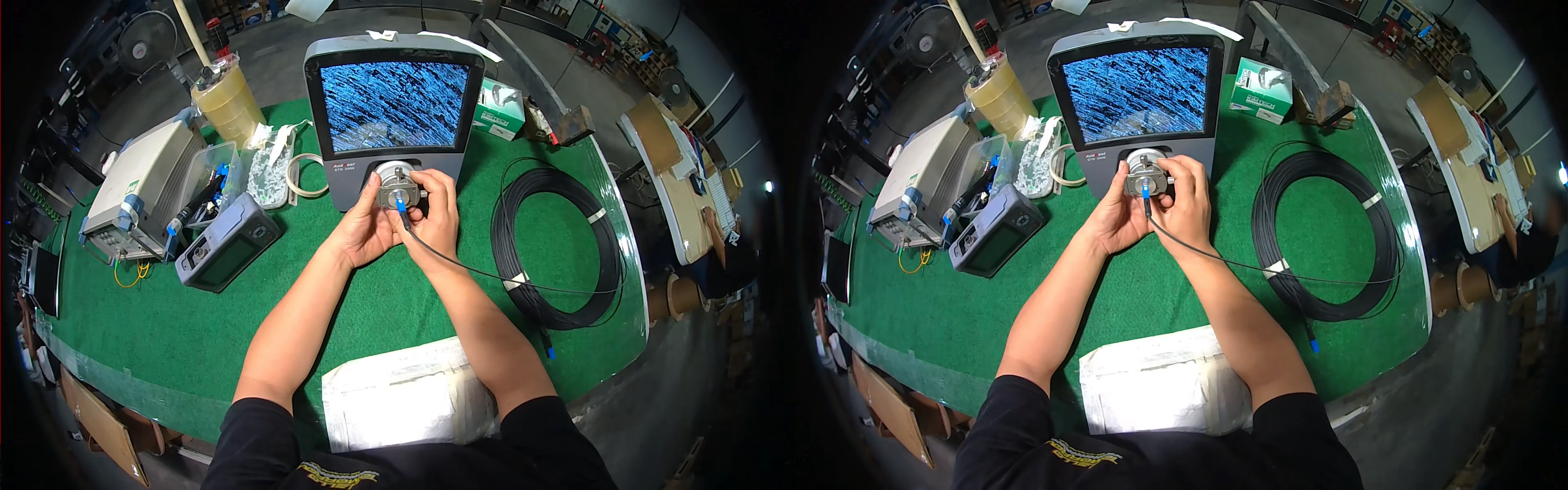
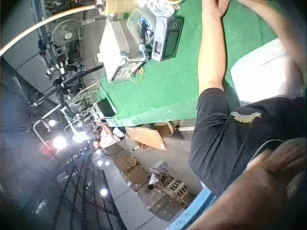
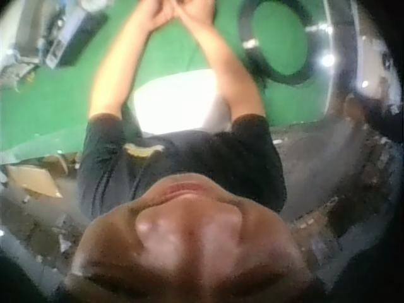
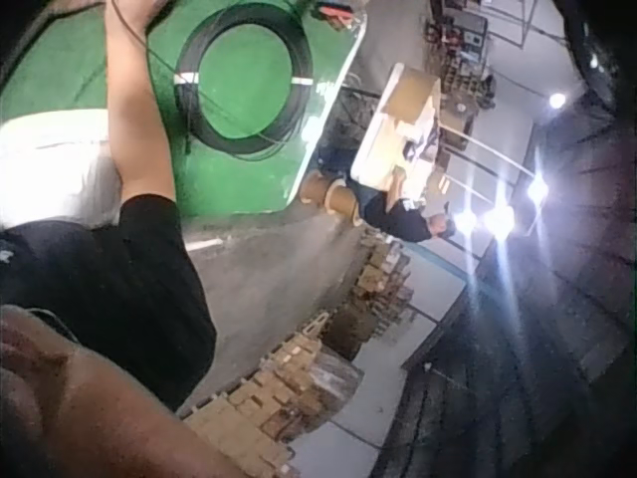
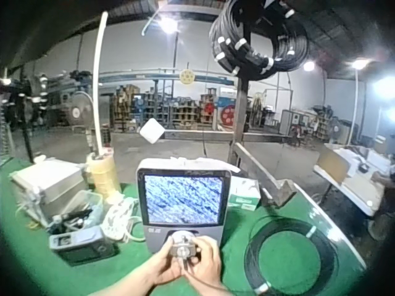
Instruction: Inspecting a fiber optic cable connector using a digital microscope.
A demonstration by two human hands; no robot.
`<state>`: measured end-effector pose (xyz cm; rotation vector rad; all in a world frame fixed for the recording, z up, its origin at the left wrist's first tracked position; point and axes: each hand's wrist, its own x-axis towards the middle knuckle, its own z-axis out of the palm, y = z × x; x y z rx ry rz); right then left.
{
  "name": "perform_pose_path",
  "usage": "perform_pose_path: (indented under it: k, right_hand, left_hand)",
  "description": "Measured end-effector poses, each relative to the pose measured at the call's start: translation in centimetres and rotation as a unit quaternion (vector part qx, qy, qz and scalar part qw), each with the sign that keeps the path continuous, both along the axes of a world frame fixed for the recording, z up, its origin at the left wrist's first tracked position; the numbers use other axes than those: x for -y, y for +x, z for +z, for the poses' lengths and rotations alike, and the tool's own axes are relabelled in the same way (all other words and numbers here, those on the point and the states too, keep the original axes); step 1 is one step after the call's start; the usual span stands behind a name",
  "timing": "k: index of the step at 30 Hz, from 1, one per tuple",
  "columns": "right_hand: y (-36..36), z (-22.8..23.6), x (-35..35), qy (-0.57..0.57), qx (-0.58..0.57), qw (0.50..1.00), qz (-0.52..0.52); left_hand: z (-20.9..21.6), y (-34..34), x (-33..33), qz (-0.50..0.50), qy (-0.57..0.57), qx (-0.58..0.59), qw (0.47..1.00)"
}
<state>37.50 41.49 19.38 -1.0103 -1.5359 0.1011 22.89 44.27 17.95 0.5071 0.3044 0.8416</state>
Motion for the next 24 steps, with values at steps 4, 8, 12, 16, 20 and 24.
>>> perform_pose_path:
  k: [4, 8, 12, 16, 20, 24]
  right_hand:
    - [-0.4, -0.1, 0.2, -0.006, -0.001, 1.000, -0.012]
    - [-0.5, -0.4, 0.0, -0.008, -0.018, 1.000, -0.016]
    - [-0.3, -0.2, 0.1, -0.019, -0.007, 1.000, -0.014]
    - [-0.3, 0.0, 0.1, -0.007, -0.001, 1.000, -0.013]
    - [-0.3, 0.0, 0.1, 0.002, -0.001, 1.000, -0.011]
    - [-0.3, 0.2, 0.2, 0.005, -0.008, 1.000, -0.004]
  left_hand:
    - [0.1, 0.0, 0.1, -0.021, -0.015, 0.036, 0.999]
    - [0.5, 0.1, 0.2, -0.009, -0.015, -0.012, 1.000]
    - [0.1, 0.2, -0.1, -0.006, -0.018, -0.016, 1.000]
    - [0.1, -0.1, -0.1, -0.004, -0.019, -0.023, 1.000]
    - [-0.2, -0.3, -0.2, -0.017, -0.018, -0.002, 1.000]
    - [-0.3, -0.3, -0.2, -0.021, -0.016, 0.001, 1.000]
